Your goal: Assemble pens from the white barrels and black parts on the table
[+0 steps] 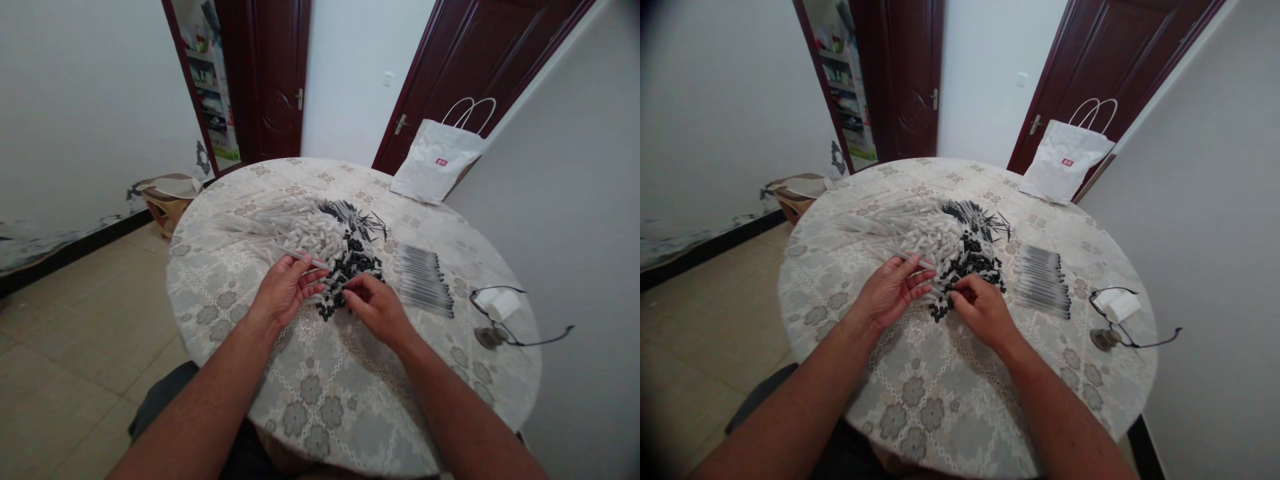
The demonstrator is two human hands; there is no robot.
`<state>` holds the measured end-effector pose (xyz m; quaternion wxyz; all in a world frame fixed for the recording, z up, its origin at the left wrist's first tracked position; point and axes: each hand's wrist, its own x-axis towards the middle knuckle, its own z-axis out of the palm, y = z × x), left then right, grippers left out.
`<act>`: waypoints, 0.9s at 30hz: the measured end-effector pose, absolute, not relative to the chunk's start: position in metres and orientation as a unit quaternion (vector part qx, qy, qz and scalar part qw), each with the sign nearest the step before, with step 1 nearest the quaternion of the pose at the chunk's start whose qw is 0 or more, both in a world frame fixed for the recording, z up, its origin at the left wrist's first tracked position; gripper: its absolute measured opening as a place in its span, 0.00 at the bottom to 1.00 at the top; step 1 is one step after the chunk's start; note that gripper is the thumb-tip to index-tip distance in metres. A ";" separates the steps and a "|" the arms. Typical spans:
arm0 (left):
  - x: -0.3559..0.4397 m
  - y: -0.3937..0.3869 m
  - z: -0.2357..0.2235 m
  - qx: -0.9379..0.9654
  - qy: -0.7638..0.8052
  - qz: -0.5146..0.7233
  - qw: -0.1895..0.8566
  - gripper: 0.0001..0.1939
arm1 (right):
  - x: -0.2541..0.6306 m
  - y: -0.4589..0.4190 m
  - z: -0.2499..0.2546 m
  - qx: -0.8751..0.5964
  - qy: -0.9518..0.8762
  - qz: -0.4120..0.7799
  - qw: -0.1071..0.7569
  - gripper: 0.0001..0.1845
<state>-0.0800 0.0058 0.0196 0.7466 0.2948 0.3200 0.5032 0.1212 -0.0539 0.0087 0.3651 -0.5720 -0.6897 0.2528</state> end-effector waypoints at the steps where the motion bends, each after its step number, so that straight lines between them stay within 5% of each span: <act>1: -0.078 0.005 0.018 0.298 0.319 0.496 0.751 0.13 | 0.121 -0.052 0.007 -0.575 -0.645 0.300 0.404 0.07; 4: -0.071 0.001 0.015 0.296 0.323 0.479 0.760 0.13 | 0.115 -0.049 0.002 -0.551 -0.558 0.394 0.480 0.11; 12: -0.063 -0.004 0.010 0.291 0.314 0.475 0.769 0.11 | 0.105 -0.048 -0.003 -0.520 -0.500 0.421 0.550 0.15; 27: -0.061 -0.007 0.009 0.318 0.314 0.472 0.760 0.14 | 0.106 -0.046 -0.006 -0.528 -0.511 0.389 0.555 0.14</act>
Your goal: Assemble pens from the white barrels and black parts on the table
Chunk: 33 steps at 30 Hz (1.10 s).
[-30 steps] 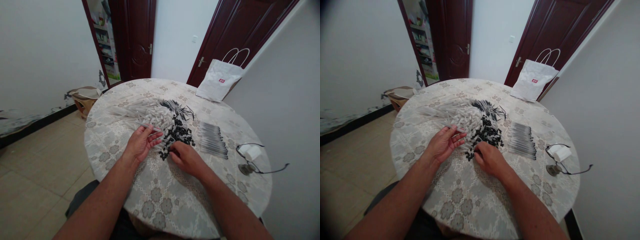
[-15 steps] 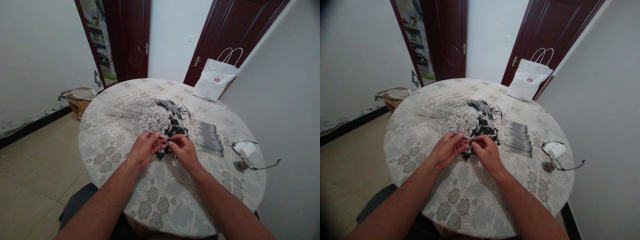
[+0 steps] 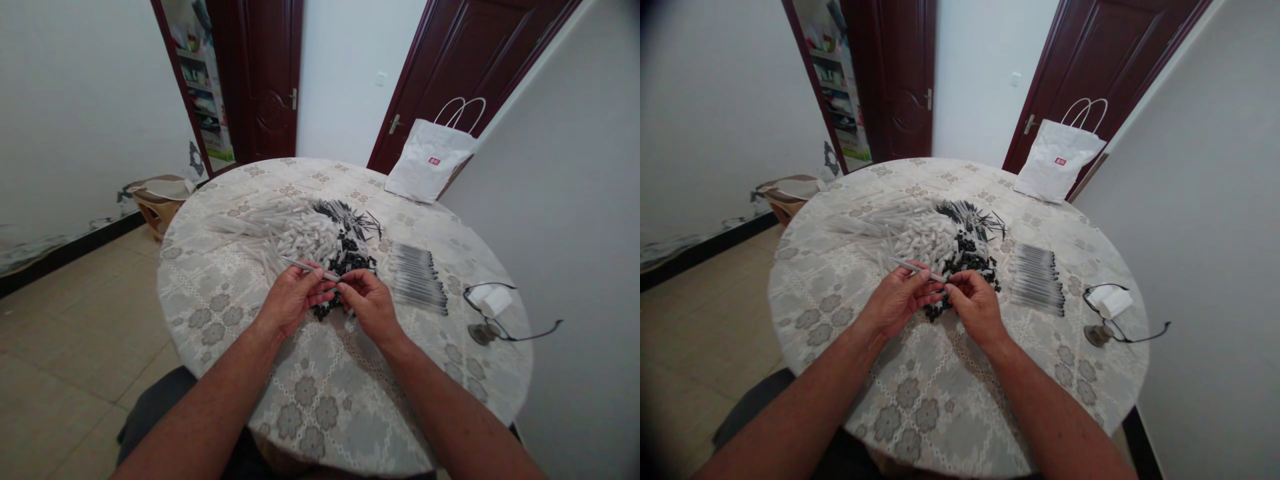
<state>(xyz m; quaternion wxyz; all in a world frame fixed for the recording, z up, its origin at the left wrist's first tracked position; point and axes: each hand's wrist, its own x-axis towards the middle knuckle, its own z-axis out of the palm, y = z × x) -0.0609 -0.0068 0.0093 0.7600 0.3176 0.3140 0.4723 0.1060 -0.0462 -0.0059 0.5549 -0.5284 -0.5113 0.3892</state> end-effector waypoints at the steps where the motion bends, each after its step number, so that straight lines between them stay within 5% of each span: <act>1: -0.061 -0.006 0.009 0.321 0.314 0.470 0.760 0.15 | 0.107 -0.047 -0.006 -0.533 -0.524 0.370 0.552 0.13; 9: -0.061 -0.006 0.007 0.329 0.324 0.460 0.759 0.15 | 0.115 -0.053 -0.002 -0.558 -0.636 0.191 0.498 0.07; 18: -0.062 -0.006 0.005 0.335 0.313 0.454 0.764 0.16 | 0.120 -0.054 0.001 -0.580 -0.675 0.181 0.418 0.18; 28: -0.061 -0.008 0.004 0.329 0.302 0.456 0.769 0.14 | 0.117 -0.058 0.000 -0.561 -0.704 0.113 0.420 0.09; 33: -0.061 -0.011 0.007 0.332 0.308 0.448 0.771 0.15 | 0.118 -0.058 0.000 -0.568 -0.711 0.154 0.385 0.21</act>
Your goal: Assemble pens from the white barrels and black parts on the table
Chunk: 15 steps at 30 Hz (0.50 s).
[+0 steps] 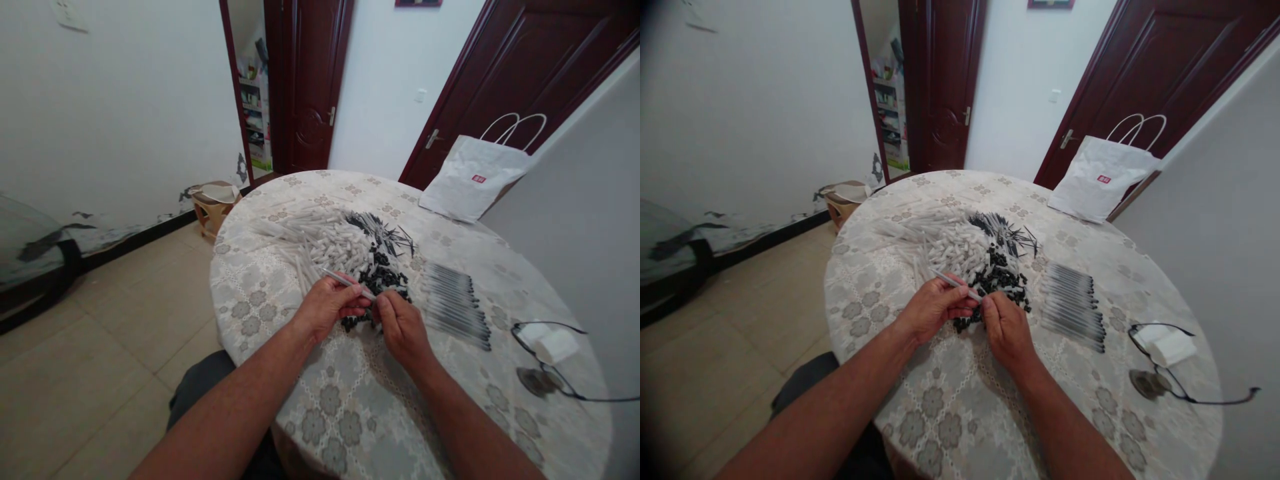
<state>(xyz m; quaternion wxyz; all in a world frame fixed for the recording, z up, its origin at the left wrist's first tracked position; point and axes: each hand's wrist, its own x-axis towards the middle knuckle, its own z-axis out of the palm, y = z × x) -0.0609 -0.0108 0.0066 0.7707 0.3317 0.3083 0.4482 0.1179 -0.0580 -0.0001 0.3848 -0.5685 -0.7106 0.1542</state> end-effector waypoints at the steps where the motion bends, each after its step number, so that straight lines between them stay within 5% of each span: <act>1: -0.061 -0.011 0.007 0.333 0.308 0.448 0.770 0.16 | 0.118 -0.058 -0.001 -0.570 -0.706 0.166 0.386 0.22; 10: -0.062 -0.009 0.005 0.331 0.300 0.456 0.770 0.15 | 0.118 -0.059 -0.005 -0.562 -0.695 0.135 0.427 0.08; 15: -0.062 -0.008 0.002 0.338 0.293 0.448 0.774 0.16 | 0.115 -0.059 -0.002 -0.565 -0.709 0.148 0.395 0.18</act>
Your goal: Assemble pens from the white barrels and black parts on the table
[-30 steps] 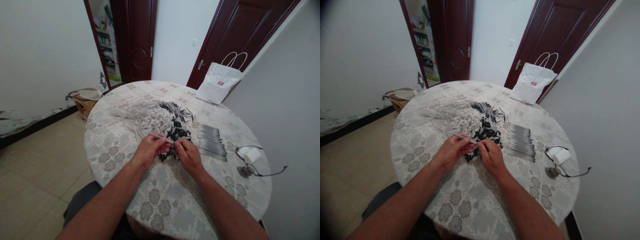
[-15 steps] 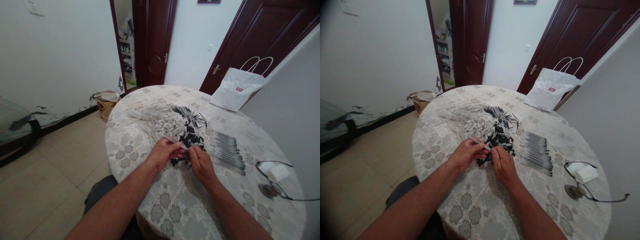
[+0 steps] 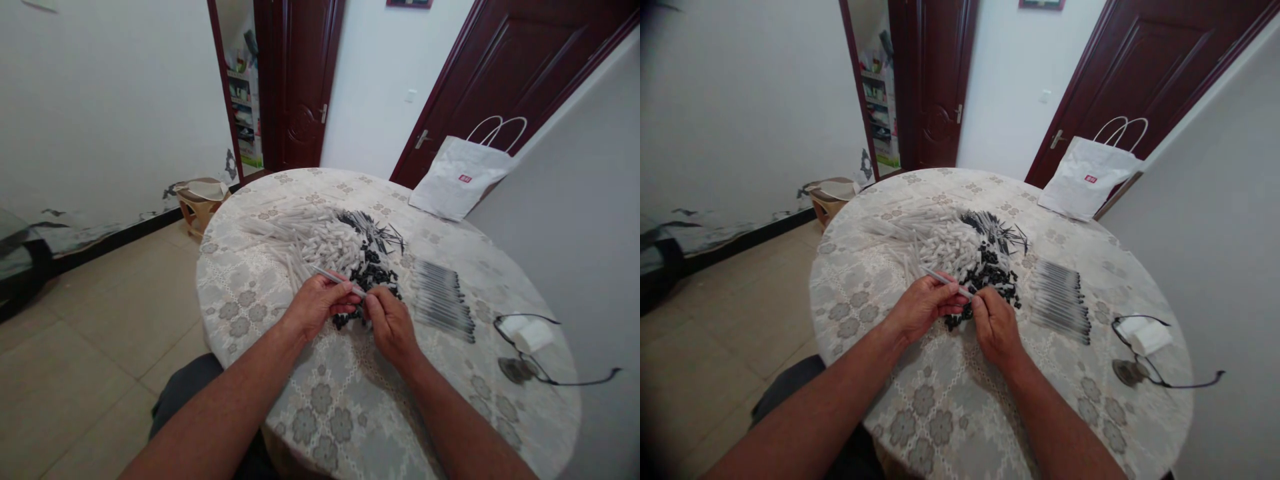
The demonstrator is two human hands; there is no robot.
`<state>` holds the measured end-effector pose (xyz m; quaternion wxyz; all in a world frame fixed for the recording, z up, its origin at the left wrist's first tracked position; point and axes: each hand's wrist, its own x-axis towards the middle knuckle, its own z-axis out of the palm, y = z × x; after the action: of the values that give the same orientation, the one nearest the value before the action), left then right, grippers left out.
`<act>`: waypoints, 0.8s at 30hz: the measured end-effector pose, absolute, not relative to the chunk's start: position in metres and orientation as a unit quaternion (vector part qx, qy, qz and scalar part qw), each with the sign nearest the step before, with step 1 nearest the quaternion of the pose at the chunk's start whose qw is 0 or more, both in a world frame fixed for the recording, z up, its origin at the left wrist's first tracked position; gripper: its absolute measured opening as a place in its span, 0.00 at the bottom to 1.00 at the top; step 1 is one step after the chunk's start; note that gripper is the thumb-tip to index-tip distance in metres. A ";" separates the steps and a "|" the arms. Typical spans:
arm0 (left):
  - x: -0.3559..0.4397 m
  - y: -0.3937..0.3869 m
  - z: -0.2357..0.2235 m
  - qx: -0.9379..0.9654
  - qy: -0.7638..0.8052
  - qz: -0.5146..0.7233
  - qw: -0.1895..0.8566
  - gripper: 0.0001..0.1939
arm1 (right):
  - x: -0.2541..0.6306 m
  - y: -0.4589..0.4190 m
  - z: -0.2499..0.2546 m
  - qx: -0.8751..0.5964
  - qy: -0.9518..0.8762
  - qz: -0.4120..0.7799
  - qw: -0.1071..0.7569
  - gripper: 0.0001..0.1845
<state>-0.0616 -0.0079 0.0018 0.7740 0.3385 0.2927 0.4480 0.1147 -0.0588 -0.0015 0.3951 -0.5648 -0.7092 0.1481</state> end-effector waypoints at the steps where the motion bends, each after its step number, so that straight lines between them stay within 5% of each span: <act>1: -0.061 -0.008 0.002 0.338 0.294 0.448 0.774 0.16 | 0.115 -0.059 -0.001 -0.566 -0.708 0.151 0.394 0.20; 11: -0.063 -0.008 0.007 0.330 0.304 0.457 0.768 0.16 | 0.118 -0.059 -0.004 -0.543 -0.712 0.116 0.430 0.07; 19: -0.061 -0.009 0.007 0.334 0.310 0.451 0.768 0.16 | 0.115 -0.059 0.000 -0.567 -0.709 0.139 0.396 0.19; 24: -0.060 -0.009 0.007 0.336 0.316 0.455 0.762 0.16 | 0.115 -0.060 0.001 -0.558 -0.714 0.130 0.402 0.13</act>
<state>-0.0602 -0.0086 0.0065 0.7620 0.3355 0.3162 0.4548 0.1151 -0.0600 0.0011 0.4021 -0.5579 -0.7143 0.1300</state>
